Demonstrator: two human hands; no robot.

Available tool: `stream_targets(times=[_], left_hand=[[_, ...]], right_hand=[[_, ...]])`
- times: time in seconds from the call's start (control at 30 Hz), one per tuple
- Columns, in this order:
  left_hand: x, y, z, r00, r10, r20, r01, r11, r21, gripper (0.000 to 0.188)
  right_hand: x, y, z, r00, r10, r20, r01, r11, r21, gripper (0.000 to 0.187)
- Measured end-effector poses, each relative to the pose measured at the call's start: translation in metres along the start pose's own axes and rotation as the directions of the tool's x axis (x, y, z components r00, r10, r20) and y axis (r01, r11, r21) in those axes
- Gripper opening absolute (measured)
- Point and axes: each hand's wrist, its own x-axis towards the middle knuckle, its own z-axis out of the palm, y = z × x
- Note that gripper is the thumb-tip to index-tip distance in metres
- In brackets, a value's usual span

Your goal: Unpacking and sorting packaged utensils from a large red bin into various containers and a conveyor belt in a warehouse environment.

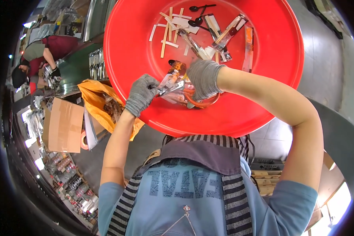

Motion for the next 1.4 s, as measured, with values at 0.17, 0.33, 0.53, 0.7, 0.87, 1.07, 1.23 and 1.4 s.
stream_targets(times=[0.17, 0.33, 0.53, 0.7, 0.87, 1.07, 1.23, 1.4], left_hand=[[0.002, -0.001, 0.001, 0.997, -0.048, 0.065, 0.052, 0.997, -0.059, 0.012], [0.009, -0.015, 0.004, 0.988, -0.082, 0.132, 0.110, 0.969, -0.221, 0.014], [0.013, -0.002, -0.005, 0.991, 0.003, 0.135, 0.009, 0.996, -0.087, 0.014], [0.013, -0.013, -0.003, 0.996, 0.012, 0.090, -0.001, 0.993, -0.115, 0.013], [0.016, -0.007, -0.006, 0.975, -0.096, 0.200, 0.148, 0.953, -0.264, 0.012], [0.016, -0.007, -0.005, 0.984, 0.021, 0.179, 0.026, 0.967, -0.255, 0.014], [0.017, -0.012, -0.004, 0.977, -0.038, 0.209, 0.117, 0.917, -0.382, 0.015], [0.020, 0.010, -0.020, 0.932, -0.125, 0.340, 0.299, 0.792, -0.531, 0.010]], right_hand=[[0.004, 0.002, 0.014, 0.997, 0.002, 0.078, -0.004, 1.000, 0.019, 0.054], [0.001, -0.002, -0.001, 0.973, 0.032, 0.230, -0.038, 0.999, 0.020, 0.059], [0.014, 0.007, 0.021, 1.000, -0.014, -0.028, 0.016, 0.998, 0.062, 0.054], [0.014, -0.004, 0.017, 0.997, 0.036, 0.067, -0.042, 0.994, 0.098, 0.048], [0.008, 0.002, 0.008, 0.994, -0.028, 0.109, 0.024, 0.999, 0.046, 0.041], [0.009, 0.006, 0.010, 0.995, 0.019, 0.097, -0.028, 0.996, 0.085, 0.049], [0.018, 0.009, 0.033, 0.995, -0.033, 0.089, 0.017, 0.984, 0.180, 0.073], [0.020, 0.023, 0.046, 0.991, -0.097, 0.088, 0.081, 0.982, 0.171, 0.068]])
